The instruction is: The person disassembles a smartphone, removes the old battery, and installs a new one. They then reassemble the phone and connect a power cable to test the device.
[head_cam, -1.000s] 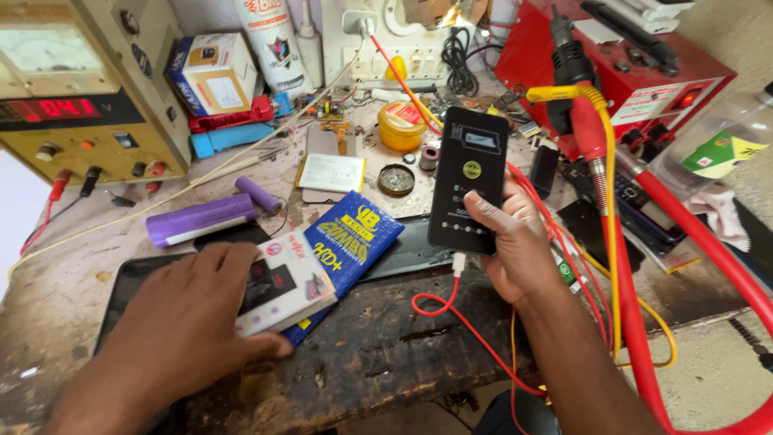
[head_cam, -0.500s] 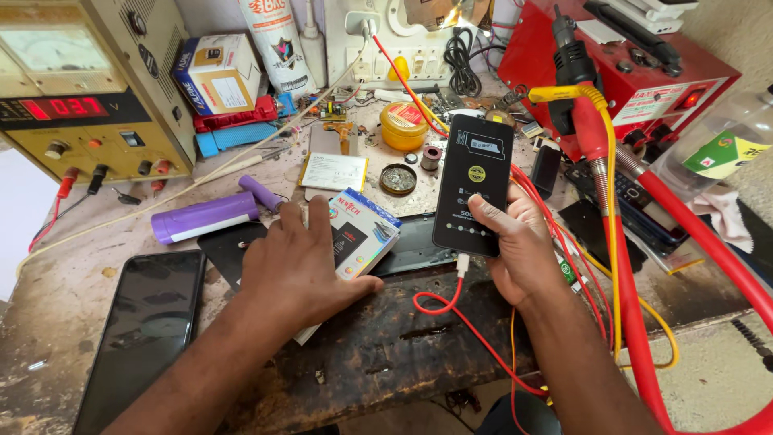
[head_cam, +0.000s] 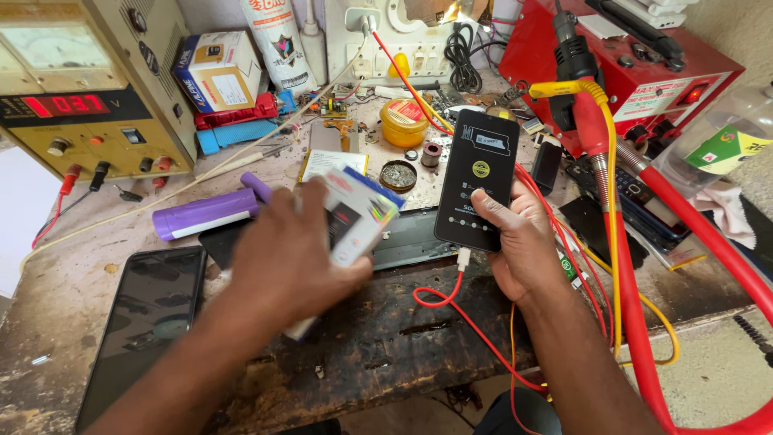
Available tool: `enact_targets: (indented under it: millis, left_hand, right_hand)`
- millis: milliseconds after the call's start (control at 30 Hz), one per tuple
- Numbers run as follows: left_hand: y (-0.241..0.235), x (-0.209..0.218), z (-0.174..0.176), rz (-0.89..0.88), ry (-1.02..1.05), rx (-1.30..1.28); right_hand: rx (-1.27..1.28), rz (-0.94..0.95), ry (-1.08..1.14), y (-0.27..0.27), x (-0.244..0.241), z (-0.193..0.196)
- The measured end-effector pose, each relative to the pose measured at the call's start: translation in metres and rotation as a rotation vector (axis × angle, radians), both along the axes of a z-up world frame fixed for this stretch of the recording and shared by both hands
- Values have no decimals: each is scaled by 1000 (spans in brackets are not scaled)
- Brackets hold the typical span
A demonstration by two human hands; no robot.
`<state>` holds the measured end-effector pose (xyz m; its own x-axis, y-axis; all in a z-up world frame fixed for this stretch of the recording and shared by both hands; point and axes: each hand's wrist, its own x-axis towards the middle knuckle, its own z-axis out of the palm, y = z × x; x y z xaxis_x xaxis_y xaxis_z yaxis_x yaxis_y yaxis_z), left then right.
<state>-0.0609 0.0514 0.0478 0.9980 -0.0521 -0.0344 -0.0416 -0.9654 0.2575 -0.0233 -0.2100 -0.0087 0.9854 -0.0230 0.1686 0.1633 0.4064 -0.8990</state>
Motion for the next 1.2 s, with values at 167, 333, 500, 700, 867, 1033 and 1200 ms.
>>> enact_targets:
  millis: [167,333,500,700,867,1033,1200]
  left_hand:
    - [116,18,-6,187,-181,94]
    - [266,33,-107,341,-458,76]
    - [305,-3,-165,545,-287,72]
    - [223,-12,-98,481,-432,21]
    - [122,-1,-36,79,-468,-292]
    - [-5,40,-33,-128,-47,-957]
    - [-59,80,-35,-211,175,-1511]
  right_hand:
    - [11,8,-3,-2,0,-1]
    - [23,54,-24,2,-2,1]
    - [-4,60,-30,5,-3,2]
    - [-3,76,-35,3,1,-3]
    - [-41,86,19,11,4,-3]
    - [-86,158,-32,20,1,5]
    - [-151,178,-69,16,26,23]
